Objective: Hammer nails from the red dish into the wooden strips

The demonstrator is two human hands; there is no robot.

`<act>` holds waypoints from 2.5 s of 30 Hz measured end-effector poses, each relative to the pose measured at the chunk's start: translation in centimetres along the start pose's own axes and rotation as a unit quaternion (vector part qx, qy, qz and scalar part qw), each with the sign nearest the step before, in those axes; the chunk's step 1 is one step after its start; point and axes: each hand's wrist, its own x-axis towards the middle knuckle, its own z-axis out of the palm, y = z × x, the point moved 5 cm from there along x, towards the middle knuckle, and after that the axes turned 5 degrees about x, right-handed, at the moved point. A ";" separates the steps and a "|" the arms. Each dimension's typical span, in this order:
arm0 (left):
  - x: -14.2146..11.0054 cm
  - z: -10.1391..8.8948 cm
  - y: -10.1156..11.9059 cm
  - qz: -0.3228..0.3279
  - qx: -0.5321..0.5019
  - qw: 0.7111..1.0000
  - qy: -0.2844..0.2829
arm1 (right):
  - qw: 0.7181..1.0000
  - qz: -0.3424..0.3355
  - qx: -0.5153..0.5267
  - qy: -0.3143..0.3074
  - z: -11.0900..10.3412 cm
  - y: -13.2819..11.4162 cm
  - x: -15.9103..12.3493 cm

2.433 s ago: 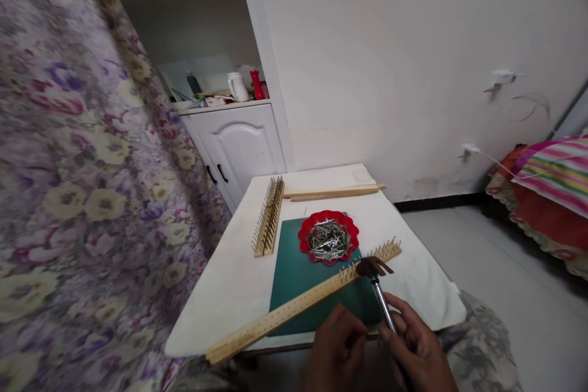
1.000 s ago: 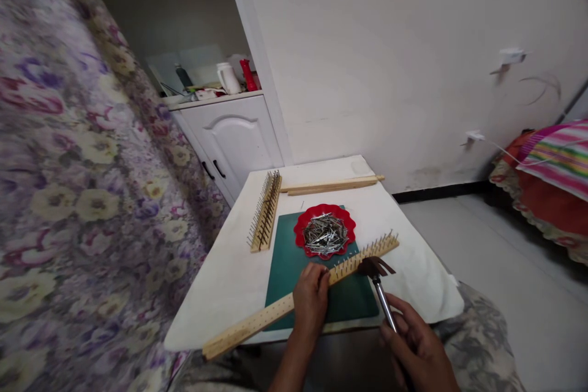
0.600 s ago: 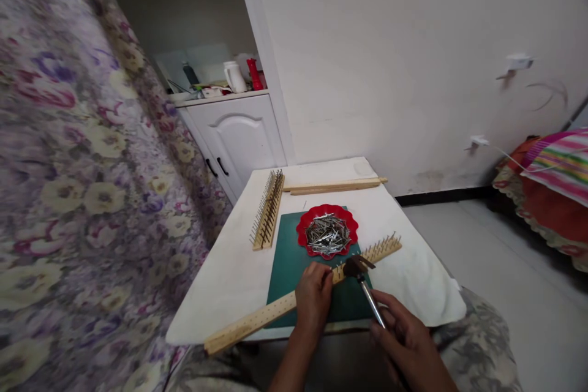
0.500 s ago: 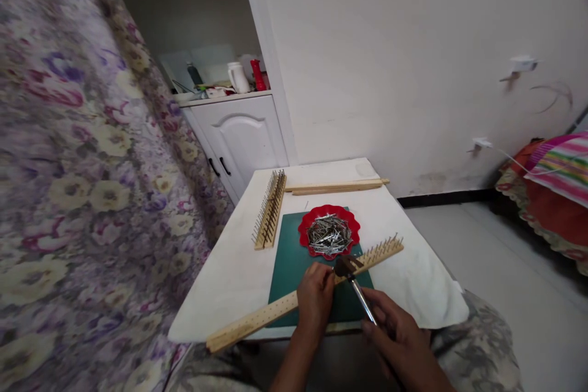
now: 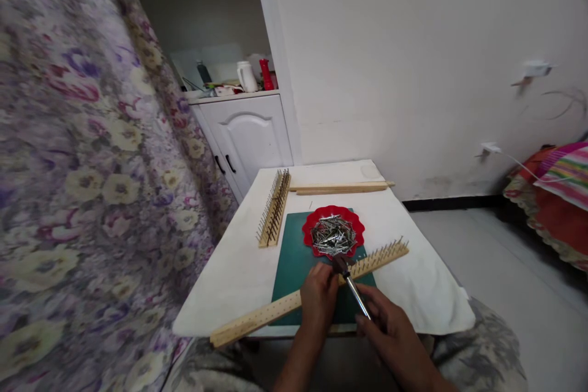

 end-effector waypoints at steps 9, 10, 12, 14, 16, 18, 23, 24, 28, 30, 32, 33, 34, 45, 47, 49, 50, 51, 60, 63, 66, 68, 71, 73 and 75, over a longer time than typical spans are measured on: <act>0.0 -0.1 0.0 0.010 0.006 1.000 0.003 | 1.000 -0.014 -0.016 0.018 -0.1 0.7 0.3; 0.0 -0.1 0.0 0.009 0.005 1.000 0.001 | 1.000 -0.014 -0.013 0.018 -0.1 0.7 0.3; 0.0 0.0 0.1 0.008 -0.002 1.000 -0.002 | 1.000 -0.009 -0.001 0.020 -0.2 0.7 0.2; 0.0 0.0 0.0 0.003 -0.014 1.000 -0.003 | 1.000 -0.004 0.020 0.023 -0.3 0.8 -0.1; -0.1 -0.1 0.0 0.002 -0.033 0.999 -0.003 | 0.999 -0.008 0.045 0.029 -0.5 1.1 -0.5; 0.0 -0.3 -0.2 0.004 -0.053 0.999 -0.013 | 0.996 -0.017 0.072 0.047 -1.0 1.7 -1.1; 1.1 -2.5 -0.5 0.019 -0.063 0.998 -0.010 | 0.985 0.005 0.139 0.098 -2.1 4.0 -2.4; 1.7 -3.0 -0.5 0.022 -0.051 0.998 -0.004 | 0.983 0.011 0.152 0.102 -2.2 4.3 -2.5; 4.7 -3.7 0.1 0.040 0.050 0.997 -0.031 | 0.980 0.024 0.169 0.105 -2.5 4.8 -2.7; 6.4 -3.0 0.3 0.035 0.125 0.988 -0.084 | 0.982 0.029 0.156 0.107 -2.6 4.9 -2.7; 7.7 -2.0 0.3 0.022 0.173 0.976 -0.132 | 0.983 0.033 0.139 0.113 -2.7 5.0 -2.7; 8.3 -1.6 0.3 0.016 0.184 0.972 -0.148 | 0.984 0.033 0.134 0.116 -2.8 5.0 -2.7; 8.8 -1.2 0.2 0.010 0.189 0.969 -0.159 | 0.984 0.032 0.132 0.117 -2.9 5.0 -2.7; 11.0 -0.1 -0.6 0.062 0.173 0.959 -0.215 | 0.982 0.021 0.150 0.112 -3.1 4.0 -2.6; 10.7 -0.3 -0.2 0.083 0.160 0.962 -0.206 | 0.981 0.022 0.157 0.113 -3.0 3.8 -2.6; 10.4 -0.7 0.1 0.100 0.145 0.965 -0.193 | 0.980 0.022 0.154 0.122 -3.0 3.6 -2.6; 10.2 -0.9 0.2 0.106 0.137 0.967 -0.185 | 0.980 0.022 0.153 0.126 -3.0 3.6 -2.6; 10.1 -1.1 0.3 0.111 0.130 0.969 -0.177 | 0.979 0.022 0.154 0.129 -3.0 3.5 -2.6; 7.0 -3.5 1.8 0.116 -0.011 0.990 -0.076 | 0.972 0.010 0.197 0.126 -2.5 3.4 -2.5; 5.1 -3.6 2.1 0.050 -0.164 0.982 -0.073 | 0.974 0.013 0.185 0.133 -2.3 3.0 -2.5; 3.2 -3.0 1.9 -0.036 -0.295 0.950 -0.097 | 0.975 0.015 0.174 0.138 -1.9 2.7 -2.6; 2.2 -2.7 1.8 -0.070 -0.357 0.925 -0.105 | 0.975 0.016 0.172 0.142 -1.7 2.5 -2.7; 1.0 -2.3 1.0 -0.100 -0.404 0.903 -0.108 | 0.976 0.022 0.155 0.154 -1.5 2.3 -3.0; 0.5 -2.1 0.0 -0.124 -0.400 0.903 -0.097 | 0.975 0.025 0.147 0.164 -1.4 2.2 -3.1; 0.0 -1.8 -1.0 -0.146 -0.380 0.910 -0.078 | 0.974 0.023 0.152 0.168 -1.4 2.0 -3.2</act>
